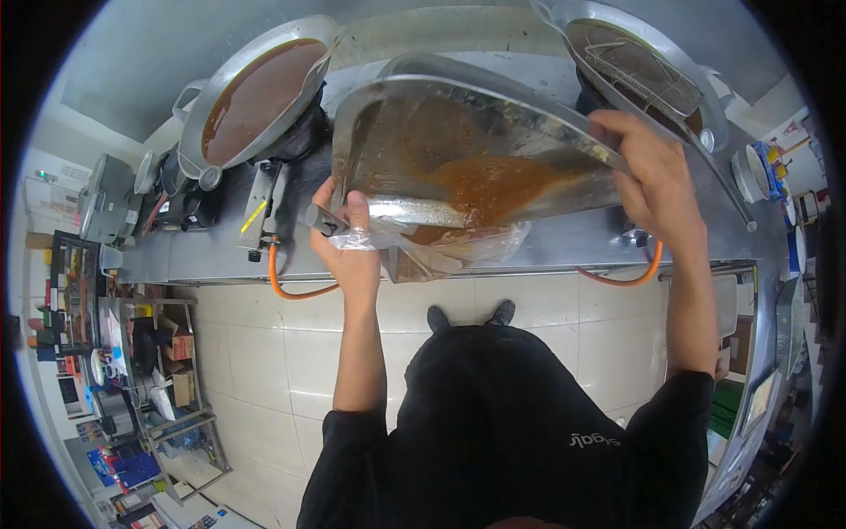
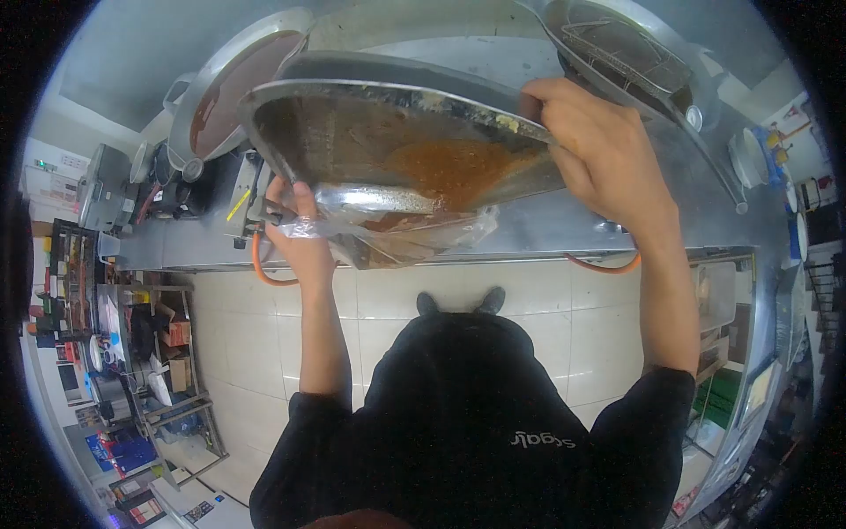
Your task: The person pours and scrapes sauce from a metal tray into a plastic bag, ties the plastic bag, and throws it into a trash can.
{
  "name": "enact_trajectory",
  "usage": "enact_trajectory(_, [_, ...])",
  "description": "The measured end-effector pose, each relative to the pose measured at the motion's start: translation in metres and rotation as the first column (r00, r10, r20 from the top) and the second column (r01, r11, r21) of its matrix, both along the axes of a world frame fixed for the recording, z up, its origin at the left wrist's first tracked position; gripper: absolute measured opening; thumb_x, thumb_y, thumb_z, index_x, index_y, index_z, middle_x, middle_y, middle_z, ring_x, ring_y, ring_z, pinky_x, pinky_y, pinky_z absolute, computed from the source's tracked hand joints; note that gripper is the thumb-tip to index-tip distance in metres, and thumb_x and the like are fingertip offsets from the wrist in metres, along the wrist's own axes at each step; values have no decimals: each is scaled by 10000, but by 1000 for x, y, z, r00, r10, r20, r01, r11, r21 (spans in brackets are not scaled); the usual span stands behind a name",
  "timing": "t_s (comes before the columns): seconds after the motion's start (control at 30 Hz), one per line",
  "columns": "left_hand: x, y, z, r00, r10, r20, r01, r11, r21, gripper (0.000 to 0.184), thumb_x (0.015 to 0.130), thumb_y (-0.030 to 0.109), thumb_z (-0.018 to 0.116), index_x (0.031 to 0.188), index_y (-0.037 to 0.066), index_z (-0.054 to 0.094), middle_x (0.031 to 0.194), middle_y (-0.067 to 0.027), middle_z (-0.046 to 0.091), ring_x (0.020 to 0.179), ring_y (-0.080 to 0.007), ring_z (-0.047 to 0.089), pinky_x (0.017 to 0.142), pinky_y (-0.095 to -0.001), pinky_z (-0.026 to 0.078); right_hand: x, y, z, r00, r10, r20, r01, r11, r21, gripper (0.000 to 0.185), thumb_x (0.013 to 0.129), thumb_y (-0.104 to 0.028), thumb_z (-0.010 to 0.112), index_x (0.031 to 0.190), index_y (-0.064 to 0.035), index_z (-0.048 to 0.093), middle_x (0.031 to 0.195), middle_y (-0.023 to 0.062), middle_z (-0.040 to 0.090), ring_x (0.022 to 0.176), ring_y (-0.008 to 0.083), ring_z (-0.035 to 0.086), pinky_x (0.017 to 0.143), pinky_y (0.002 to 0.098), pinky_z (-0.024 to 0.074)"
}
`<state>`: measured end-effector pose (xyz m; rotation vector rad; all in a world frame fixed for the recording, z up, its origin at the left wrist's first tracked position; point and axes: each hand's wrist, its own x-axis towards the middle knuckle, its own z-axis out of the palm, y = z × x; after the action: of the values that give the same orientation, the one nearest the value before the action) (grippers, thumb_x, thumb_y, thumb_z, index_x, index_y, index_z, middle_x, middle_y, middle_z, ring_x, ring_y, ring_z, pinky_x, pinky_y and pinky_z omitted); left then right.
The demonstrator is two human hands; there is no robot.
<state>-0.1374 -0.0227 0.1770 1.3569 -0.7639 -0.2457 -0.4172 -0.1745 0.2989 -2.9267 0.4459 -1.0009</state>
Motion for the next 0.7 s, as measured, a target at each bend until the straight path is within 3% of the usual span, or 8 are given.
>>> enact_trajectory(0.07, [-5, -2, 5, 996, 4, -89, -8, 999, -47, 364, 949, 206, 604, 1215, -11, 481, 920, -77, 604, 733, -82, 520, 655, -229, 405, 2, 1, 0, 1000, 13, -13, -13, 1000, -11, 91, 748, -7, 579, 786, -6, 496, 1038, 122, 616, 753, 307, 606, 627, 349, 507])
enact_trajectory(0.27, [-5, -5, -7, 997, 76, -19, -78, 994, -78, 227, 964, 219, 587, 1012, 44, 451, 850, -7, 478, 720, -68, 445, 640, -221, 369, 11, 0, -1, 998, 63, 11, -60, 987, -147, 104, 760, -29, 598, 746, -27, 495, 1021, 101, 632, 702, 267, 615, 592, 315, 514])
enact_trajectory(0.37, [-8, -6, -7, 996, 52, -75, -59, 994, -96, 207, 981, 230, 554, 1003, 65, 432, 832, 2, 455, 703, -60, 410, 646, -218, 362, 11, -3, -4, 996, 77, 42, -68, 980, -187, 111, 745, -28, 610, 737, -29, 499, 1007, 93, 639, 686, 253, 617, 582, 307, 509])
enact_trajectory(0.57, [-9, -4, -6, 941, -159, -300, 133, 986, -104, 251, 978, 303, 559, 1028, 83, 448, 788, 25, 448, 673, -57, 416, 582, -220, 353, 8, -5, -7, 995, 52, 90, -38, 988, -151, 136, 686, -7, 625, 715, -36, 495, 997, 81, 640, 725, 240, 620, 610, 312, 507])
enact_trajectory(0.7, [-9, -6, -9, 924, -189, -331, 149, 978, -144, 273, 968, 319, 575, 1040, 86, 454, 769, 30, 446, 651, -58, 417, 552, -224, 345, 5, -7, -16, 992, -8, 125, 19, 997, -81, 194, 645, -8, 658, 770, -41, 514, 1017, 79, 636, 805, 258, 620, 669, 324, 508])
